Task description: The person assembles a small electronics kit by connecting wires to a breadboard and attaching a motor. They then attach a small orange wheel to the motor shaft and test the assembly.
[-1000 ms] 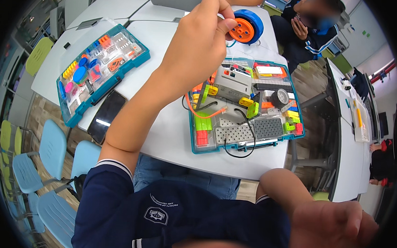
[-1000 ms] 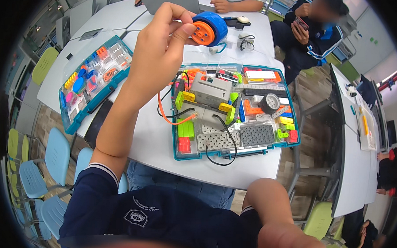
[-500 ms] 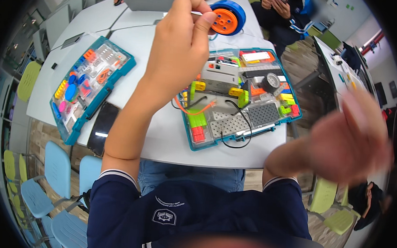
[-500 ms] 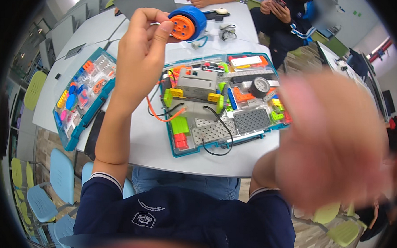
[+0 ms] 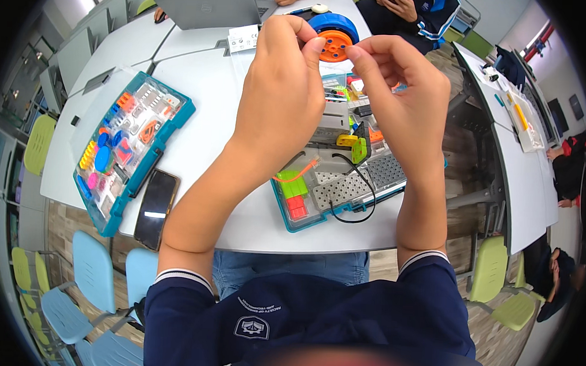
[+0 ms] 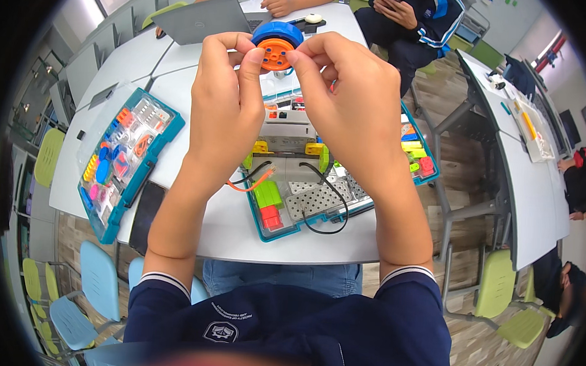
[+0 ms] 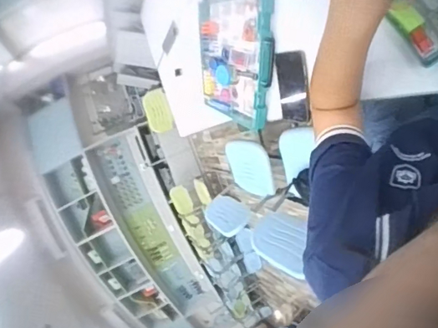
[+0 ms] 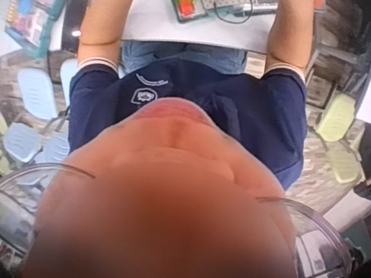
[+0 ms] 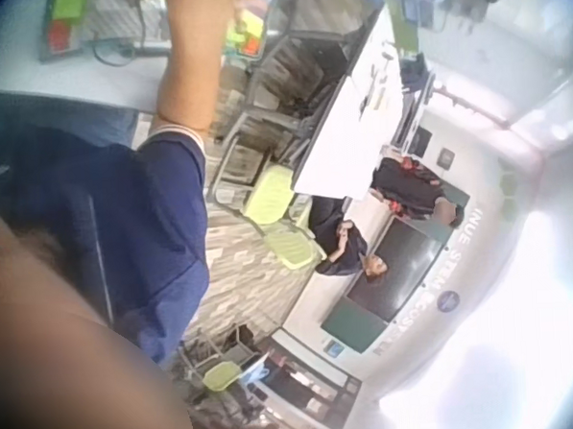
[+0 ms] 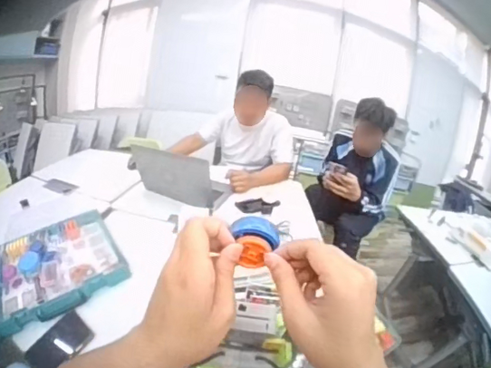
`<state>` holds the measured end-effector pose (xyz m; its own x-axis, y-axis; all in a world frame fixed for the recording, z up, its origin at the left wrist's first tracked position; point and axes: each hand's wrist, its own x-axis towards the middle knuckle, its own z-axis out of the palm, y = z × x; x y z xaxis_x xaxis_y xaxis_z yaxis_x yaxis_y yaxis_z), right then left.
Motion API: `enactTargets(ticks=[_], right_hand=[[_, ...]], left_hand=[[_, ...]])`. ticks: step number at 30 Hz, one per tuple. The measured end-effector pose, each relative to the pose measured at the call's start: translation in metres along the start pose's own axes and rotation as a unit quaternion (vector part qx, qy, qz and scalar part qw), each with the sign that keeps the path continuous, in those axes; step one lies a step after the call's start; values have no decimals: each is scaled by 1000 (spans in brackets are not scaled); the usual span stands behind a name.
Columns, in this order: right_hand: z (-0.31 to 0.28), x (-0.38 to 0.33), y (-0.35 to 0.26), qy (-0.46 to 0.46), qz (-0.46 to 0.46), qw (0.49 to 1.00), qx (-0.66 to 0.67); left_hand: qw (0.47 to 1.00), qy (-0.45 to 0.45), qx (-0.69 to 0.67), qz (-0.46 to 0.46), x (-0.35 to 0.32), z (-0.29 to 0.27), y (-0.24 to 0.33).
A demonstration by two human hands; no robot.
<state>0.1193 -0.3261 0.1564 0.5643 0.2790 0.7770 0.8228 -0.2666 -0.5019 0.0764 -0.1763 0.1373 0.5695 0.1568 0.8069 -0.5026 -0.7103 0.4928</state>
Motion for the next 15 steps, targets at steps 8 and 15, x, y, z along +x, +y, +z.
enactTargets(ticks=[8,15], right_hand=[[8,1,5,-27,36,998,40],[9,2,9,-59,36,997,40]], left_hand=[[1000,12,21,19,0,5,-6],[1000,8,14,-8,-4,6,0]])
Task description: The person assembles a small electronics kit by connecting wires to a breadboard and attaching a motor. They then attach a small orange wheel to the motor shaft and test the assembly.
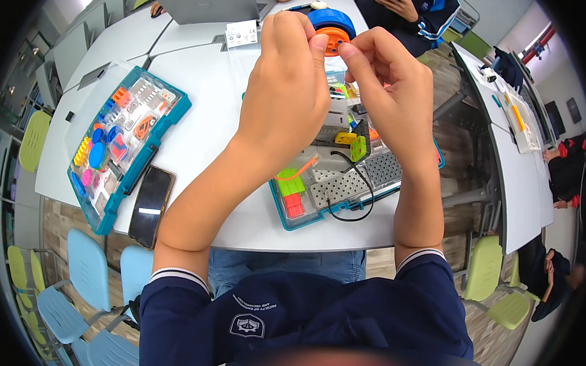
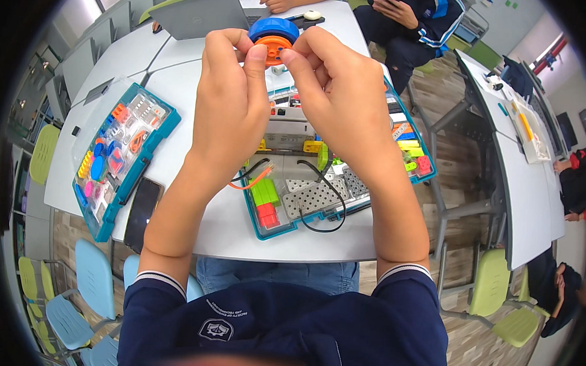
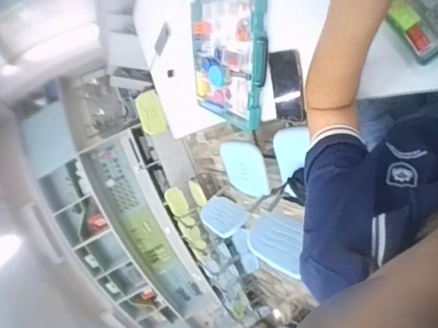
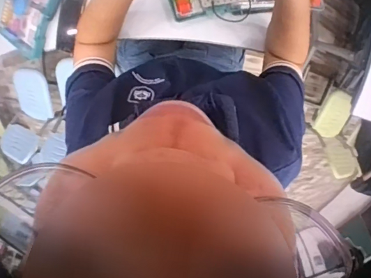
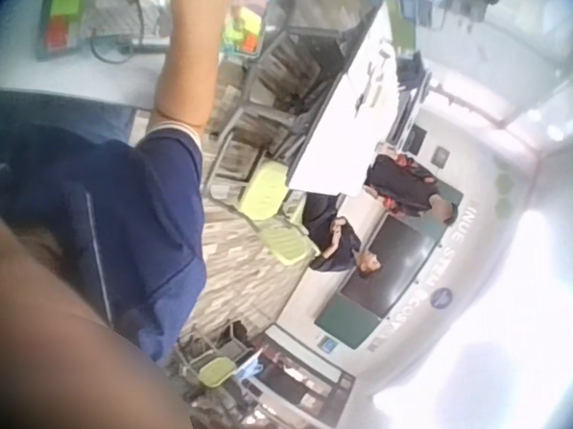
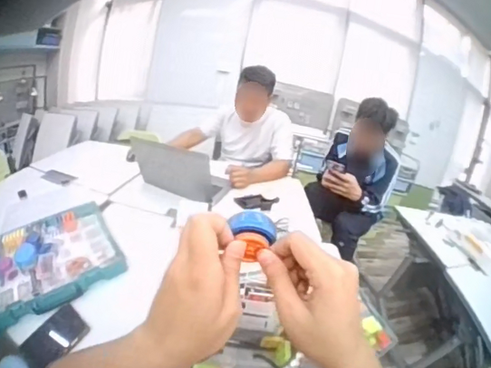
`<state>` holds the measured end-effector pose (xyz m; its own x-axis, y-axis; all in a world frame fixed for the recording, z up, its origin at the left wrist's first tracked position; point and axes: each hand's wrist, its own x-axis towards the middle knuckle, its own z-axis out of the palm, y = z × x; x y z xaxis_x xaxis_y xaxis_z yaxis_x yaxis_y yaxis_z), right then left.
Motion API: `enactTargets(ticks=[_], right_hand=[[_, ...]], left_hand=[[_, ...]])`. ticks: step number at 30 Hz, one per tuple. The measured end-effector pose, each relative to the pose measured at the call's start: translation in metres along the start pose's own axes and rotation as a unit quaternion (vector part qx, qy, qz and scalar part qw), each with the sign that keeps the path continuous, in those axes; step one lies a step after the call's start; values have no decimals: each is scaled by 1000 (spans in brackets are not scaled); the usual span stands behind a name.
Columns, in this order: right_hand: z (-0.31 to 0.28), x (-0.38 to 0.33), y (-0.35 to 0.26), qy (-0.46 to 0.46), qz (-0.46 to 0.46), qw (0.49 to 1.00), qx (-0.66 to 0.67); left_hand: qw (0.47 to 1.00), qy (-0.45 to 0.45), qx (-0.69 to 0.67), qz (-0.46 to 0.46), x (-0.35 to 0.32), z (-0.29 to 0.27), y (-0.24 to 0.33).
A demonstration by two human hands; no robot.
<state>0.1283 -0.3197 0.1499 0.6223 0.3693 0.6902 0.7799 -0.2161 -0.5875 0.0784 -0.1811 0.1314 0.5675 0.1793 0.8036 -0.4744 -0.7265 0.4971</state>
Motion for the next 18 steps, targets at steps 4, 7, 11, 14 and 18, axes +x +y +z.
enactTargets(ticks=[4,7,11,14,18], right_hand=[[-2,1,1,-13,-4,1000,-17],[-2,3,4,-19,-20,999,-18],[-4,5,6,-25,-33,999,-26],[-6,6,8,-18,-68,997,-24],[-5,7,10,-1,-112,993,-24]], left_hand=[[999,3,23,29,2,-1,-3],[999,5,23,41,3,-1,-7],[999,1,18,45,4,-3,-7],[999,-11,0,44,5,-5,-6],[996,14,46,80,7,-7,-6]])
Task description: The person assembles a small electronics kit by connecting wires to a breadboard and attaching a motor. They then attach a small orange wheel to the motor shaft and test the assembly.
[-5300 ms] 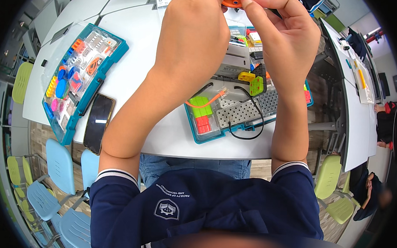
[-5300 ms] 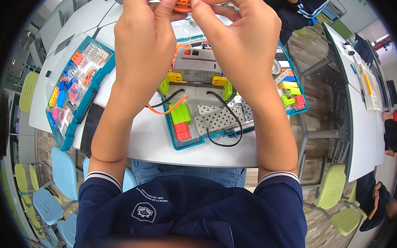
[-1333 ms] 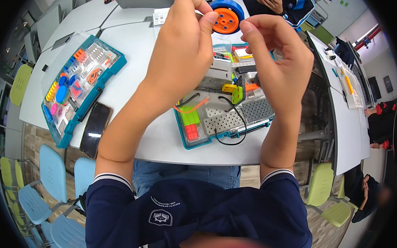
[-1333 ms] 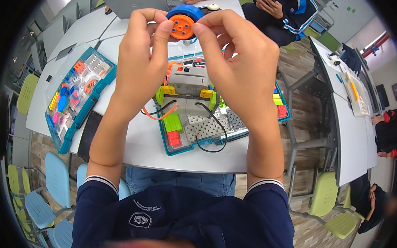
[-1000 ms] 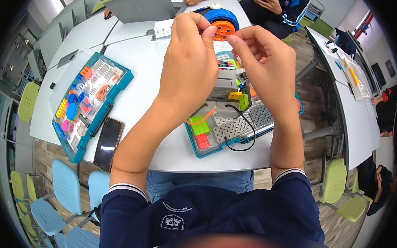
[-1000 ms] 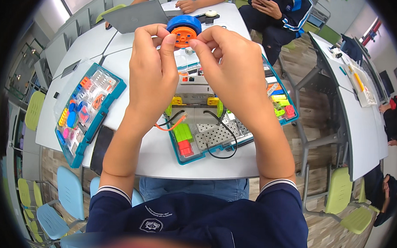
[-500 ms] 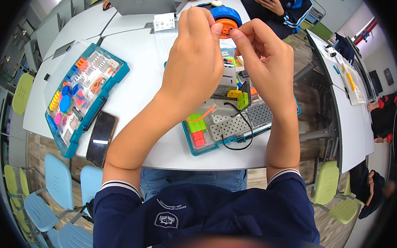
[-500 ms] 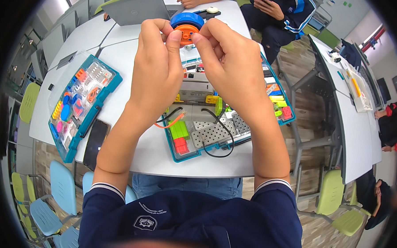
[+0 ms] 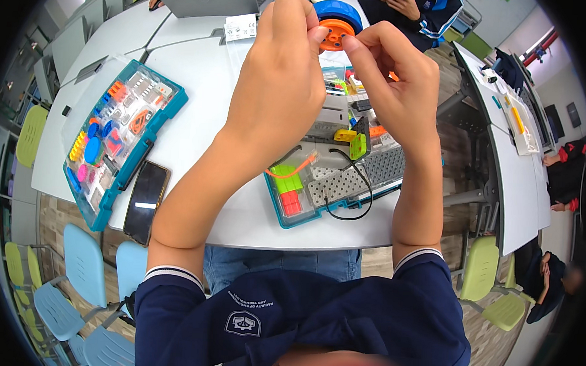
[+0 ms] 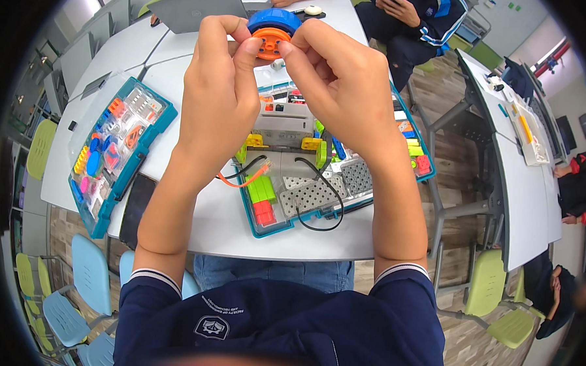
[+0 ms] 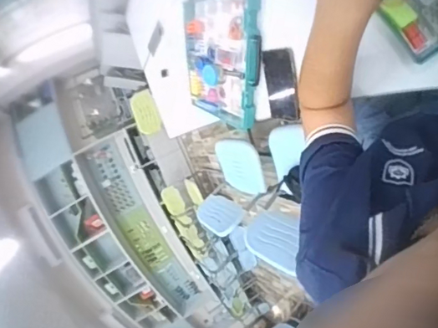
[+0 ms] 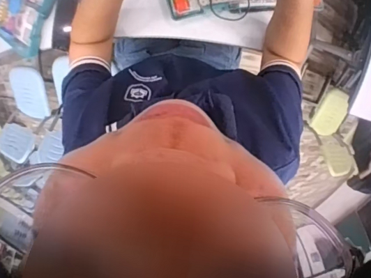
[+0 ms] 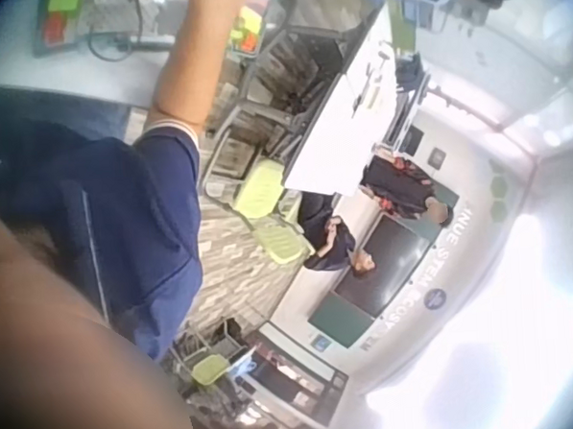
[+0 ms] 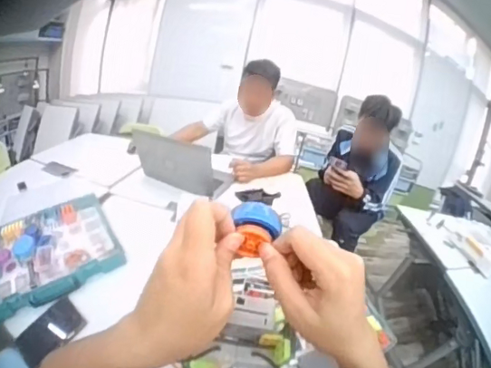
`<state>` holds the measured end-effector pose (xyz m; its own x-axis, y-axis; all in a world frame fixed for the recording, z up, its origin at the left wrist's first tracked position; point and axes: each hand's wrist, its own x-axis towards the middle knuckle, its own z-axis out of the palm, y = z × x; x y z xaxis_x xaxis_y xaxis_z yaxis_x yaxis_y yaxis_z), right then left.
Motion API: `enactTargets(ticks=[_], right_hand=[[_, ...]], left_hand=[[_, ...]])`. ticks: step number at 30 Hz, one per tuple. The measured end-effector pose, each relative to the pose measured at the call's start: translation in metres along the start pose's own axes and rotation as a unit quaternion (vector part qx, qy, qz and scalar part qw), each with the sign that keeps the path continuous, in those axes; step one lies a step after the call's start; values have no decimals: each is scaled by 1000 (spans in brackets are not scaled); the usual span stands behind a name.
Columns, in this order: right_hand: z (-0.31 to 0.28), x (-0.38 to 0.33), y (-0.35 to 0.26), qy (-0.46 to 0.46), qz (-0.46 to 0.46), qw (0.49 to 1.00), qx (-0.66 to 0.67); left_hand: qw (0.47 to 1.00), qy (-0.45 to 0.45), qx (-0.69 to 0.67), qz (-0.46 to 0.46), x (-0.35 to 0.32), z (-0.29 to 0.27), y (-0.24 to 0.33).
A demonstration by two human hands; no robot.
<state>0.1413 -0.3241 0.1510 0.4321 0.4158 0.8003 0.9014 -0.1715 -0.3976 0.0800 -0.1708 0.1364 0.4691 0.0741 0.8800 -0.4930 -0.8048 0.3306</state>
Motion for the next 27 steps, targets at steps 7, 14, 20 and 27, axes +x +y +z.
enactTargets(ticks=[7,14,20,27], right_hand=[[-2,-1,-3,13,-5,1000,10],[2,-3,-2,16,41,997,57],[5,-3,-1,20,37,997,59],[8,-5,-4,26,52,996,67]], left_hand=[[999,-4,-34,-34,-1,0,3],[1000,0,-12,-8,-1,2,-2],[999,-7,-30,-33,0,1,-3],[1000,10,-14,-6,2,0,-5]])
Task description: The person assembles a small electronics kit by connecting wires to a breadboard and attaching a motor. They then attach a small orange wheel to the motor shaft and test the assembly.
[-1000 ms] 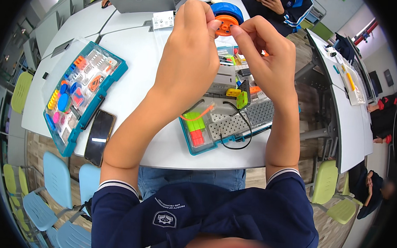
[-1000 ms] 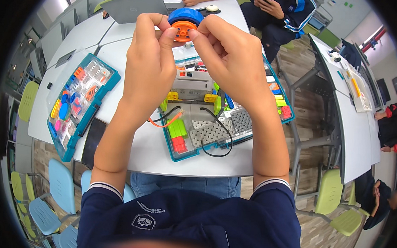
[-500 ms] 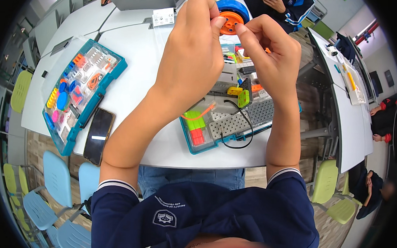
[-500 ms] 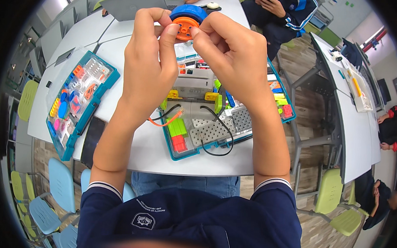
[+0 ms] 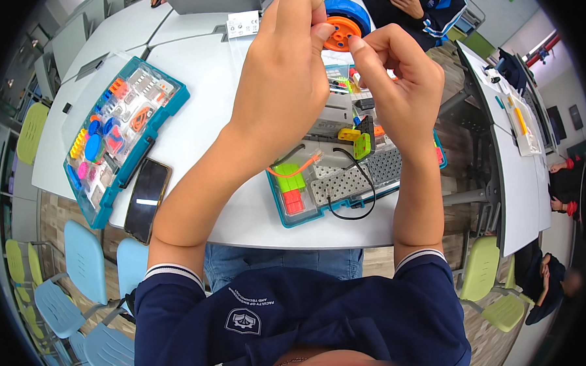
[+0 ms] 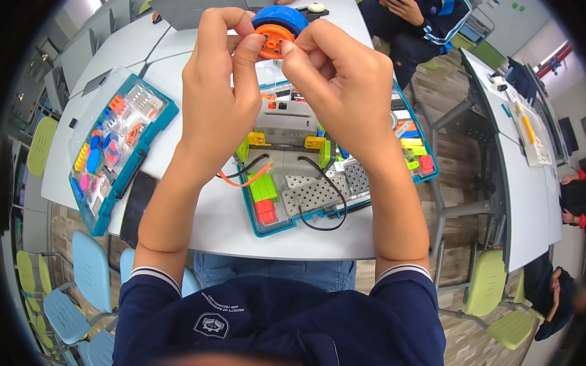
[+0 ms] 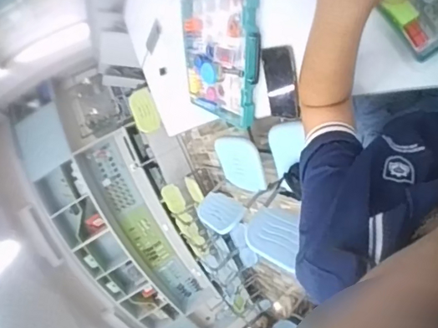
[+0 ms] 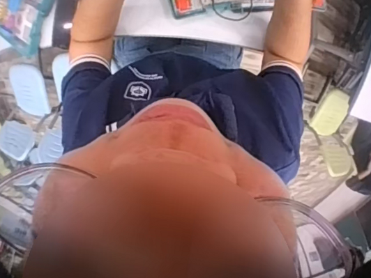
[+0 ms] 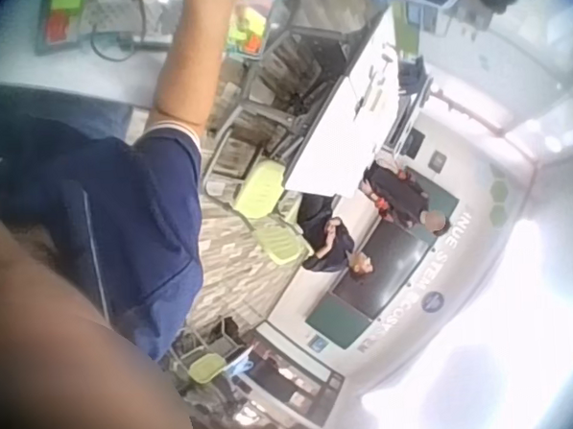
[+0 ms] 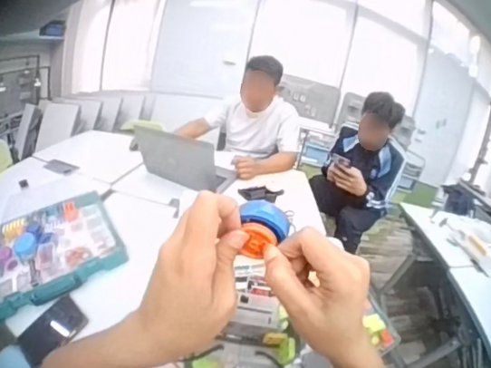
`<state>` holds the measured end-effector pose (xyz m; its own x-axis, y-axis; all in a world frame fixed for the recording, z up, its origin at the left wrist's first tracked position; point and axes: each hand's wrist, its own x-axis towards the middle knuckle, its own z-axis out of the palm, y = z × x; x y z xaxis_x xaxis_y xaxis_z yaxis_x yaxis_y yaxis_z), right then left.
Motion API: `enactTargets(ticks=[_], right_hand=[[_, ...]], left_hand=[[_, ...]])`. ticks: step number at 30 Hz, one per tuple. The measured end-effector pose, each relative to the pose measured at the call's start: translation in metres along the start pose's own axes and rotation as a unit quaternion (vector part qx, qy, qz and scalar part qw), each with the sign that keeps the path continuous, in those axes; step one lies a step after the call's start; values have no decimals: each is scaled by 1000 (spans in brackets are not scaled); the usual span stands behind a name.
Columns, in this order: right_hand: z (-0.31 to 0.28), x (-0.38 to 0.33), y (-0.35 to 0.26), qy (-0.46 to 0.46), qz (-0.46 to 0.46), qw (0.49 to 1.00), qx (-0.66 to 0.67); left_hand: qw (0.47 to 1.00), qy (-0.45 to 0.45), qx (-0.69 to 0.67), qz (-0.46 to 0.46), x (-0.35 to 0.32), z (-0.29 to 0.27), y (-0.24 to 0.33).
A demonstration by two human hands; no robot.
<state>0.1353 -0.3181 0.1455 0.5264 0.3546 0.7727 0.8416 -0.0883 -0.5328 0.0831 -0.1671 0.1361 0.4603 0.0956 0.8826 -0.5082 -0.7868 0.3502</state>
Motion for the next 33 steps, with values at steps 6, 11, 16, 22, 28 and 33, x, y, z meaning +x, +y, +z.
enactTargets(ticks=[6,11,16,22,28,33], right_hand=[[-3,4,5,2,-13,1000,-1],[-18,7,8,-46,7,999,16],[-27,9,9,-80,62,985,139],[-26,8,10,-118,65,983,125],[-22,5,2,-63,10,998,-2],[-17,4,-4,-37,-5,997,-64]], left_hand=[[993,-26,-79,-80,-1,0,3],[936,-21,-316,-153,7,-2,0],[875,-214,-390,-192,15,-24,-16],[871,-271,-384,-145,9,-14,-21],[942,-192,-270,-59,14,-13,-20],[979,-151,-135,31,17,-17,-16]])
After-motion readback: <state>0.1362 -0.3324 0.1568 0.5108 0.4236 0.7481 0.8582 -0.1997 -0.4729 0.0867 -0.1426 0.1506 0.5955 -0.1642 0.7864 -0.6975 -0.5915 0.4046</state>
